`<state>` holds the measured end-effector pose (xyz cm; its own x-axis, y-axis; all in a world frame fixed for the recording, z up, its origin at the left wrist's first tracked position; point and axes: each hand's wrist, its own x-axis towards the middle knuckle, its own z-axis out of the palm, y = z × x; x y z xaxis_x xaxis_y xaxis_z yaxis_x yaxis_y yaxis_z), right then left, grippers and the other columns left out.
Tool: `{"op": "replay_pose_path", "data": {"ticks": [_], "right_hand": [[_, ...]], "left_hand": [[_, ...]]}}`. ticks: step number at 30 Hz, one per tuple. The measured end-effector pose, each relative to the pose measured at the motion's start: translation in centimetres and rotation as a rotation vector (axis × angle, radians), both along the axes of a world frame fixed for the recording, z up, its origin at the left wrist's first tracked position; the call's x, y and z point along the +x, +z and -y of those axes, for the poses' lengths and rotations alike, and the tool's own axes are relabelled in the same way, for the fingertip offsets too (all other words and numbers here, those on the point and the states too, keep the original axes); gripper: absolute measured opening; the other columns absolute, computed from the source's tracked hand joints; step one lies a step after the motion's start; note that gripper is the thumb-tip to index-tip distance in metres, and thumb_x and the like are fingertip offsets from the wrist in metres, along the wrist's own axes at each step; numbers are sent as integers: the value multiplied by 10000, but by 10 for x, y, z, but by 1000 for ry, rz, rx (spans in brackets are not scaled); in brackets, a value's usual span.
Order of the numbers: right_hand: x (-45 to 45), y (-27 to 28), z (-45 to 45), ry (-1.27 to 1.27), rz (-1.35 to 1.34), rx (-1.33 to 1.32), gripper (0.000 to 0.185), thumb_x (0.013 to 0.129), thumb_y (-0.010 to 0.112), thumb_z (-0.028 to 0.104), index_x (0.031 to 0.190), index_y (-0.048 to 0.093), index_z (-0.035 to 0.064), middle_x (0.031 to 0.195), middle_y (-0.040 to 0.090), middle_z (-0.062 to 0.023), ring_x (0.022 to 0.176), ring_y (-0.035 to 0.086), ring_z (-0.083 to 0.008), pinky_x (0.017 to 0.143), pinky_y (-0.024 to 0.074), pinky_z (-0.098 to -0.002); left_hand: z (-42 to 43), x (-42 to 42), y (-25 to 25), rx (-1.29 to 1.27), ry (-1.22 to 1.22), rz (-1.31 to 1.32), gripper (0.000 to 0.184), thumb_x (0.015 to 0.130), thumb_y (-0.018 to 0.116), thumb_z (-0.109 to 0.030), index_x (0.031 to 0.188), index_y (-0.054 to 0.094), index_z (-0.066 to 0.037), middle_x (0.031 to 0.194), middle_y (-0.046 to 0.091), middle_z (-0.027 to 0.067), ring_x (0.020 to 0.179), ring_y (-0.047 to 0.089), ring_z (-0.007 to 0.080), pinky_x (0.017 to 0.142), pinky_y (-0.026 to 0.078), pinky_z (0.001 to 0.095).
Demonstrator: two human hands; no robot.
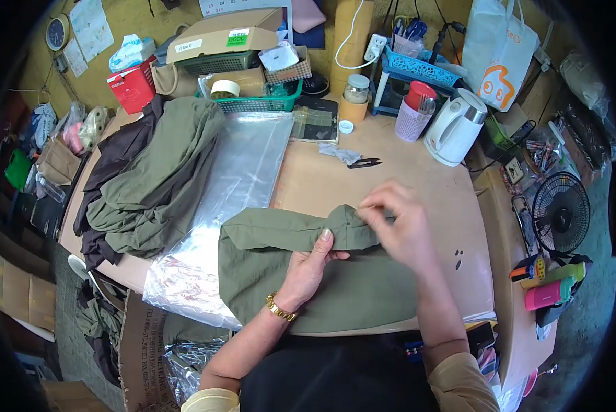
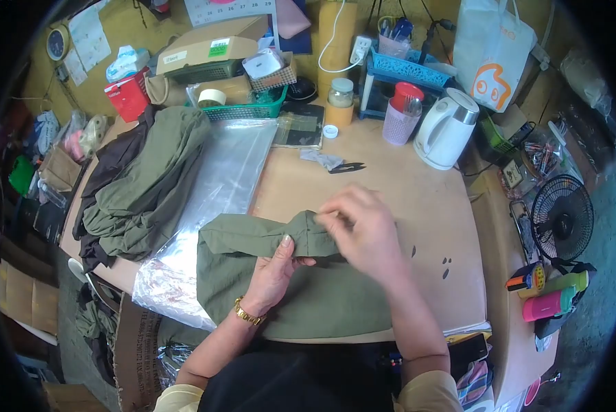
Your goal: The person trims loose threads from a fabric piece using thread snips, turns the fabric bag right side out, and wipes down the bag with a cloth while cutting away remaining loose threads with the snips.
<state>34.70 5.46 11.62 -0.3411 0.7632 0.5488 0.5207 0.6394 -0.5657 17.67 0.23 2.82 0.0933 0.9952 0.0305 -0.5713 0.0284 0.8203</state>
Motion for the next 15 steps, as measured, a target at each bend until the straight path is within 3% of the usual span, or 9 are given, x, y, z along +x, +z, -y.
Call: {"op": "replay_pose_path", "data": {"ticks": [6, 13, 15], "right_hand": [[-6, 0, 13, -8, 441, 421, 127, 794, 675, 100, 905, 701, 44, 884, 648, -66, 857, 635, -196, 1019, 398, -473], [-11, 3, 16, 44, 596, 506, 171, 746, 660, 77, 903, 687, 15, 862, 637, -74, 860, 637, -187, 1048, 389, -517], [-14, 1, 12, 43, 553, 487, 111, 759, 739, 75, 850, 679, 54, 876, 655, -55, 835, 631, -192, 1023, 398, -521]], "left_hand": [[-2, 0, -5, 34, 108, -168, 400, 1047, 540, -350, 1096, 670, 25, 988, 679, 53, 824, 641, 122, 738, 548, 281], [-3, 1, 2, 86, 147, -287, 360, 1035, 574, -314, 1029, 675, 31, 925, 678, 34, 790, 627, 104, 712, 555, 281], [-3, 3, 5, 69, 145, -250, 363, 1035, 573, -320, 1045, 676, 28, 939, 680, 38, 800, 627, 103, 710, 557, 279]]}}
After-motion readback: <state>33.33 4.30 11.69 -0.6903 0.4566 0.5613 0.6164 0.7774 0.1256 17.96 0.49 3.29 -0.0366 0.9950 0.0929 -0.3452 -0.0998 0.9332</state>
